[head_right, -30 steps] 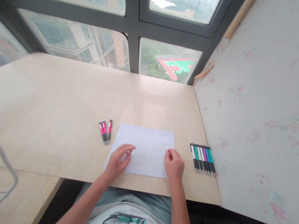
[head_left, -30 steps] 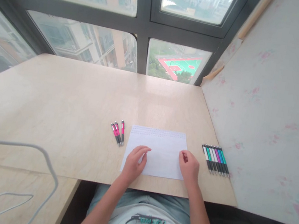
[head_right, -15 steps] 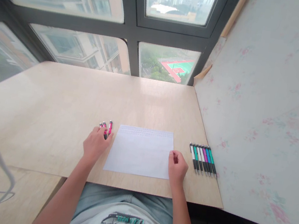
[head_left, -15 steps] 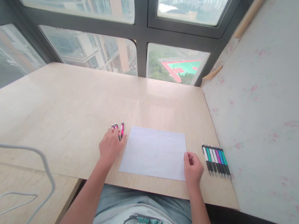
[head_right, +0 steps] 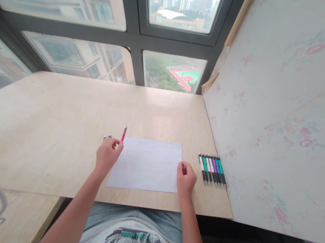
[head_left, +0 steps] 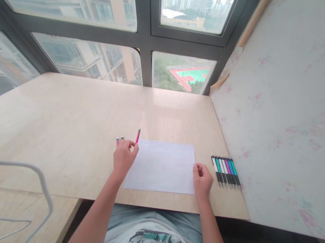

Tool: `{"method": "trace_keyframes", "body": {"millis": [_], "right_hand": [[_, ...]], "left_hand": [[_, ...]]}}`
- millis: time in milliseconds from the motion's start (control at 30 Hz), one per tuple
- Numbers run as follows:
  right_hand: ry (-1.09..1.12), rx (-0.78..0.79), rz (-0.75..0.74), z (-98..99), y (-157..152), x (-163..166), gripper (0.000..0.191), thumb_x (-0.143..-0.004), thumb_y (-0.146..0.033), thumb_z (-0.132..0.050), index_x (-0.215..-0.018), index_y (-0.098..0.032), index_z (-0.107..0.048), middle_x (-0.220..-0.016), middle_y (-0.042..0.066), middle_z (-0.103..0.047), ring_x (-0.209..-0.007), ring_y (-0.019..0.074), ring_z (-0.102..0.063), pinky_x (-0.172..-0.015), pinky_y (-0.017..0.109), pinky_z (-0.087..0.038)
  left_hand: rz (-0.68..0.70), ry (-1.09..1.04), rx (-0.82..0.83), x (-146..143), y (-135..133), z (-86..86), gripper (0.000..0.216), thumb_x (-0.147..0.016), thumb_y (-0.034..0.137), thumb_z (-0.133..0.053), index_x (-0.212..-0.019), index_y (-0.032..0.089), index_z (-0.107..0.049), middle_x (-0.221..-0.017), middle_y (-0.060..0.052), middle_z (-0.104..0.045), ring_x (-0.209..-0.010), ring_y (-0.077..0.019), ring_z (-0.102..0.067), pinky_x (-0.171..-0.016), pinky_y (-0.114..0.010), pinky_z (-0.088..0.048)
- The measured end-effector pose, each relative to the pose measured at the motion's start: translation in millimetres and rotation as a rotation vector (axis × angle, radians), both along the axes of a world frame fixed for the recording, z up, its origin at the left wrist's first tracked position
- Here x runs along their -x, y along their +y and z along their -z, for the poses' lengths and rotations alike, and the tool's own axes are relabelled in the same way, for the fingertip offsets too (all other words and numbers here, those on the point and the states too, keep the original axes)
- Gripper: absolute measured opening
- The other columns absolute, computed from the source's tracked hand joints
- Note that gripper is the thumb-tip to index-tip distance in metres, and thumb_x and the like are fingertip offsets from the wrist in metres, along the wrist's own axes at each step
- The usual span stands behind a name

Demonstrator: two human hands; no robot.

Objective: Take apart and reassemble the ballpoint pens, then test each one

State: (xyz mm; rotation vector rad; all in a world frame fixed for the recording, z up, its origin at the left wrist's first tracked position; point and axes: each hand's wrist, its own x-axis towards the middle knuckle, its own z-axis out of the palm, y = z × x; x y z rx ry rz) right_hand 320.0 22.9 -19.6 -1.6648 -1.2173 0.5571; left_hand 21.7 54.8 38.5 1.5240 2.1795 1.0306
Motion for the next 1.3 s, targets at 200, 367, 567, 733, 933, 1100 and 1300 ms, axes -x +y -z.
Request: {"method": "trace_keyframes", "body": {"millis": [200,367,567,733,933,1100,1300], "right_hand": [[0.003,0.002,-0.002,-2.1,2.4,1.3,0.037,-0.085,-0.049,-0.053,-0.082,-0.015,-0.068,-0.068,0.005,-0.067,-0.062,0.019,-0.059,-0.058,0.028,-0.047],[0.004,0.006,0.001,1.2,3.3,0.8,0.036,-0.085,-0.049,-0.053,-0.082,-0.016,-0.067,-0.066,0.004,-0.066,-0.06,0.0183,-0.059,-0.058,0.028,-0.046],[0.004,0.014,-0.022,-0.1,2.2,0.1,0.037,-0.086,-0.05,-0.053,-0.083,-0.016,-0.067,-0.069,0.005,-0.067,-0.063,0.0189,-0.059,-0.06,0.028,-0.046],[0.078,-0.007,-0.007,-0.1,1.7,-1.3,0.038,-0.088,-0.052,-0.05,-0.08,-0.017,-0.063,-0.069,0.004,-0.065,-0.066,0.0191,-0.06,-0.061,0.028,-0.047],[-0.03,-0.115,-0.041,-11.4,-6.0,-2.2,0.038,-0.095,-0.044,-0.041,-0.071,-0.019,-0.056,-0.071,0.004,-0.061,-0.072,0.0187,-0.057,-0.068,0.029,-0.044],[-0.07,-0.052,-0.342,-37.6,-19.3,30.1,0.038,-0.097,-0.04,-0.038,-0.067,-0.02,-0.052,-0.065,0.0,-0.053,-0.064,0.0158,-0.051,-0.064,0.027,-0.039],[0.227,0.207,-0.501,-43.0,-23.4,60.7,0.047,-0.095,-0.049,-0.041,-0.06,-0.02,-0.05,-0.055,-0.003,-0.047,-0.054,0.0131,-0.045,-0.055,0.025,-0.033]], "left_hand": [[0.146,-1.289,0.013,-39.5,-27.2,-3.5,0.03,-0.076,0.044,-0.072,-0.084,0.016,-0.062,-0.074,0.001,-0.058,-0.057,-0.0073,-0.054,-0.048,-0.018,-0.039],[0.131,-1.514,0.145,-70.3,-54.7,-0.7,0.03,-0.07,0.031,-0.082,-0.09,0.016,-0.064,-0.081,-0.001,-0.064,-0.074,-0.0107,-0.067,-0.065,-0.018,-0.052],[0.134,-1.525,0.236,-88.5,-67.1,9.2,0.033,-0.071,0.028,-0.082,-0.097,0.017,-0.064,-0.083,-0.003,-0.068,-0.087,-0.0187,-0.072,-0.069,-0.021,-0.054],[0.08,-1.509,0.222,-90.7,-71.1,14.1,0.033,-0.07,0.027,-0.083,-0.096,0.016,-0.067,-0.083,-0.004,-0.07,-0.083,-0.0175,-0.072,-0.068,-0.021,-0.053],[0.099,-1.464,0.188,-85.5,-74.2,17.5,0.032,-0.069,0.029,-0.083,-0.094,0.016,-0.069,-0.083,-0.004,-0.071,-0.083,-0.0181,-0.071,-0.068,-0.023,-0.052],[0.191,-1.386,0.146,-86.1,-74.7,15.9,0.024,-0.072,0.027,-0.079,-0.091,0.015,-0.07,-0.093,-0.008,-0.072,-0.083,-0.0188,-0.07,-0.067,-0.024,-0.052],[0.257,-1.246,0.11,-86.5,-76.1,13.3,0.02,-0.077,0.029,-0.075,-0.091,0.016,-0.07,-0.091,-0.009,-0.072,-0.083,-0.0208,-0.069,-0.07,-0.028,-0.052]]}}
